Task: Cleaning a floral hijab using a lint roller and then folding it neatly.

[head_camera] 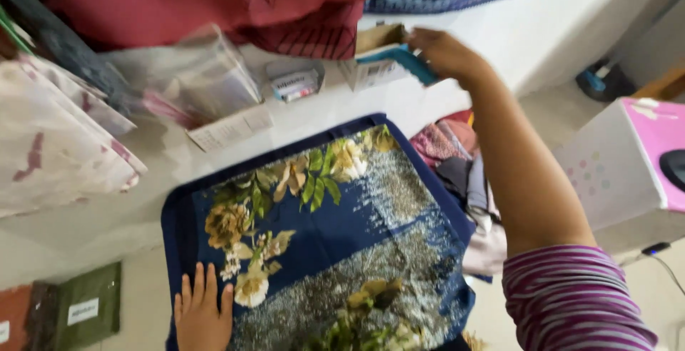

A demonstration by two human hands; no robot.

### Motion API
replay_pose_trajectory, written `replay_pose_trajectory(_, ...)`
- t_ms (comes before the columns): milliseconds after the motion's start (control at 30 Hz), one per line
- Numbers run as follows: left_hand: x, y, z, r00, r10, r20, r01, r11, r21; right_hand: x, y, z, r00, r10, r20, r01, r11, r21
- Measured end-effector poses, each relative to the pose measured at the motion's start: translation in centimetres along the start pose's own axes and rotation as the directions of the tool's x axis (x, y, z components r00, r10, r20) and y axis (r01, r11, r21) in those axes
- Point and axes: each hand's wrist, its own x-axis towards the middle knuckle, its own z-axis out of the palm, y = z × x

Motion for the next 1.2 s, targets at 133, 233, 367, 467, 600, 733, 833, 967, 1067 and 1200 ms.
replay_pose_trajectory(133,-0.5,1.5,-6.8,0.984,-0.026,-0.175,-0.047,0.916,-0.4,-6.1,6.7,0.8,0.925,-0.118,-0.362,0.207,0.954,0.217)
replay_pose_trajectory(233,-3.9,-0.3,-8.8,0.937,-0.192,-0.293,-0.033,0.784,-0.619,-12.2,14.3,4.1,0.893,-0.132,-0.431,0.186,0.979,0.087)
replay_pose_trajectory(367,-11.8,-24.8,8.7,0.88,-0.131,0.457,0.475,0.231,-0.849,-20.5,23.1,8.0,0.919,0.389,-0.063,-0.395,0.91,-0.131)
replay_pose_trajectory(467,-17.3,-24.1,9.9,0.499,-0.365,0.786,0.806,-0.138,-0.575,-26.5,23.8,9.4,0.84,0.511,0.182,-0.48,0.857,-0.189)
replay_pose_trajectory(600,-17.5,-15.3,2.9,0.907,0.183,0.38,0.375,-0.761,-0.529,-28.7,28.3,12.4,0.834,0.375,0.405,-0.519,0.783,0.343)
replay_pose_trajectory(733,-13.2,-0.9,-11.7,0.42,-0.333,0.844,0.816,-0.268,-0.512,-27.9,32.9,15.0,0.842,0.226,0.489,-0.524,0.557,0.644)
replay_pose_trajectory(833,-13.5,-1.3,-10.1,0.441,-0.309,0.843,0.823,-0.236,-0.517,-26.7,35.8,15.6,0.817,0.275,0.507,-0.561,0.581,0.589)
replay_pose_trajectory(967,-12.8,-1.5,-9.6,0.495,-0.247,0.833,0.869,0.173,-0.464,-25.4,40.0,16.2,0.816,0.316,0.484,-0.563,0.623,0.543)
replay_pose_trajectory(1067,-11.9,-0.3,-12.1,0.481,-0.349,0.804,0.869,0.314,-0.383,-24.5,42.5,16.7,0.839,0.133,0.527,-0.499,0.575,0.649)
replay_pose_trajectory(1200,-11.9,-0.4,-13.6,0.488,-0.368,0.791,0.842,0.438,-0.316,-25.0,42.7,16.5,0.856,0.091,0.509,-0.464,0.569,0.679)
